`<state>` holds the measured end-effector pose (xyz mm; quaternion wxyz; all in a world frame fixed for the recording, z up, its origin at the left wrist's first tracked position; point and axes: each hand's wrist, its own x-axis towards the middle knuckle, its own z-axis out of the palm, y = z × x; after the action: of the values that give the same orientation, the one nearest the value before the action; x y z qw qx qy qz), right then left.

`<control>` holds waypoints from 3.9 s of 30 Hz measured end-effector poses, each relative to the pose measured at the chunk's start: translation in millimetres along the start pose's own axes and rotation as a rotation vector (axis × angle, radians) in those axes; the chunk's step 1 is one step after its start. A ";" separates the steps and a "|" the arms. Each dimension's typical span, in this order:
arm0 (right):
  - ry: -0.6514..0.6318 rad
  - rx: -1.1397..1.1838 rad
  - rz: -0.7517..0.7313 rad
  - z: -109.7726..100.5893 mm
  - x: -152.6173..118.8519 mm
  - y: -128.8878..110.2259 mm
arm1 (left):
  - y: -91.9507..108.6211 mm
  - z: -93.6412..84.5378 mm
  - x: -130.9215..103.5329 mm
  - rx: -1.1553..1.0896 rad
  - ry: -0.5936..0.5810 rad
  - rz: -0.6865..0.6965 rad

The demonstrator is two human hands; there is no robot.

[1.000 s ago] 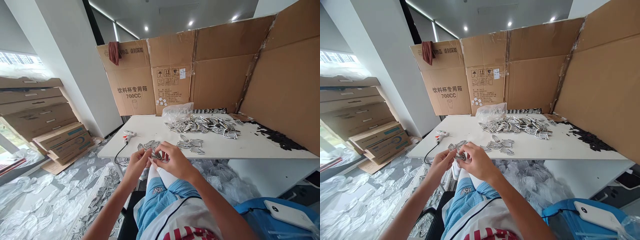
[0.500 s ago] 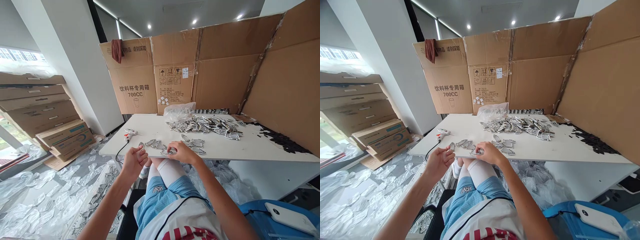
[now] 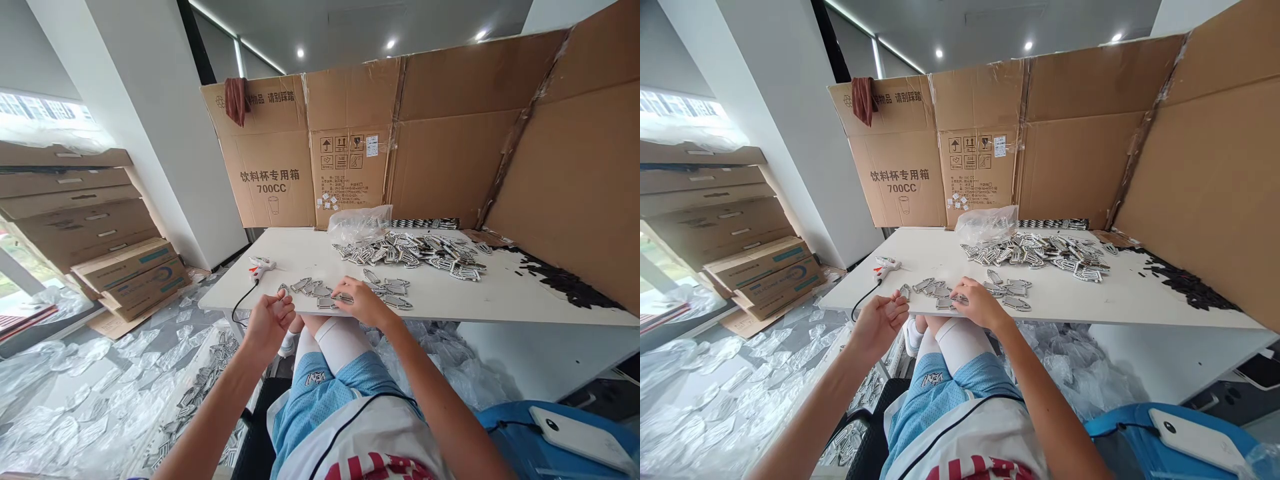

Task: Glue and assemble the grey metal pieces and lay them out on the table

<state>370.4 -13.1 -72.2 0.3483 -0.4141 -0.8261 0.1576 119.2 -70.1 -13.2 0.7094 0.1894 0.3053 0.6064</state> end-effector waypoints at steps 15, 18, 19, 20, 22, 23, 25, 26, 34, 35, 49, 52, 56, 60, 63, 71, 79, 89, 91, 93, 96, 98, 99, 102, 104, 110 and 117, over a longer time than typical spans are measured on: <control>0.476 -0.561 0.704 -92.0 -29.3 184.5 | -0.1 -3.0 -0.2 0.149 -0.049 0.084; 0.436 -0.599 0.707 -97.5 -32.1 205.9 | 0.0 -5.4 0.3 0.159 -0.082 0.032; 0.426 -0.611 0.705 -97.5 -31.0 211.1 | 0.9 -5.7 0.2 0.143 -0.096 0.003; 0.418 -0.624 0.704 -97.0 -29.3 215.3 | 2.3 -5.9 0.0 0.125 -0.107 -0.023; 0.403 -0.649 0.699 -95.3 -24.4 221.3 | 5.8 -5.9 -0.7 0.103 -0.114 -0.060; 0.396 -0.660 0.693 -94.6 -22.0 223.2 | 7.7 -5.8 -1.2 0.094 -0.113 -0.070; 0.384 -0.677 0.675 -93.9 -18.4 225.0 | 11.1 -5.7 -2.6 0.074 -0.113 -0.090; 0.381 -0.682 0.665 -93.9 -17.5 225.1 | 12.6 -5.7 -3.5 0.060 -0.118 -0.096; 0.472 -0.667 0.615 -94.8 -22.9 216.1 | 15.1 -4.7 -7.6 0.018 -0.183 -0.047; 0.493 -0.657 0.602 -95.6 -23.3 213.4 | 14.3 -4.3 -7.1 0.031 -0.170 -0.035; 0.851 0.125 0.457 -88.6 -32.8 88.7 | 4.8 1.8 -20.0 0.405 -0.204 0.037; 0.681 0.507 0.393 -74.8 -28.0 23.4 | 3.8 1.7 -20.8 0.385 -0.208 0.042; 0.423 0.652 0.317 -61.2 -22.5 -46.9 | 3.3 1.4 -19.2 0.371 -0.219 0.017; 0.291 0.702 0.288 -54.9 -22.5 -73.6 | 1.9 0.1 -18.4 0.454 -0.268 -0.026; 0.336 0.715 0.282 -55.9 -22.3 -75.2 | -0.5 -1.5 -18.0 0.552 -0.296 -0.031; 0.316 0.627 0.282 -56.1 -16.9 -75.6 | -2.5 3.2 -23.2 0.664 -0.418 -0.099; 0.221 0.604 0.242 -46.9 -18.1 -72.2 | -4.4 13.3 -35.0 0.944 -0.542 -0.067; 0.059 0.636 0.200 -31.9 -14.8 -89.7 | -6.8 14.8 -38.5 1.396 -0.505 0.139; 0.039 0.642 0.198 -30.0 -14.7 -91.2 | -7.3 13.6 -38.3 1.421 -0.473 0.157; 0.025 0.645 0.202 -29.0 -15.0 -92.7 | -7.9 12.7 -38.3 1.435 -0.448 0.175; 0.012 0.647 0.208 -28.9 -15.5 -95.3 | -8.1 12.8 -38.6 1.462 -0.432 0.179; 0.005 0.652 0.204 -29.2 -15.7 -96.7 | -7.8 13.3 -38.5 1.477 -0.417 0.176; 0.002 0.655 0.202 -29.3 -15.7 -97.0 | -7.7 13.3 -38.2 1.481 -0.406 0.179; -0.004 0.672 0.195 -29.0 -15.5 -96.3 | -7.9 12.4 -36.6 1.492 -0.366 0.209; -0.010 0.698 0.194 -28.7 -15.1 -94.6 | -8.5 11.2 -35.4 1.499 -0.350 0.231; -0.033 0.796 0.212 -29.9 -13.6 -91.9 | -8.8 9.3 -35.2 1.497 -0.327 0.265; -0.052 0.886 0.271 -33.9 -13.6 -92.3 | -5.2 8.6 -33.3 1.503 -0.286 0.314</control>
<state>347.0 -80.9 -3.6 0.4471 -0.3253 -0.6260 0.5499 126.2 -102.7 -3.3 0.3290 0.7364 0.5094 0.3001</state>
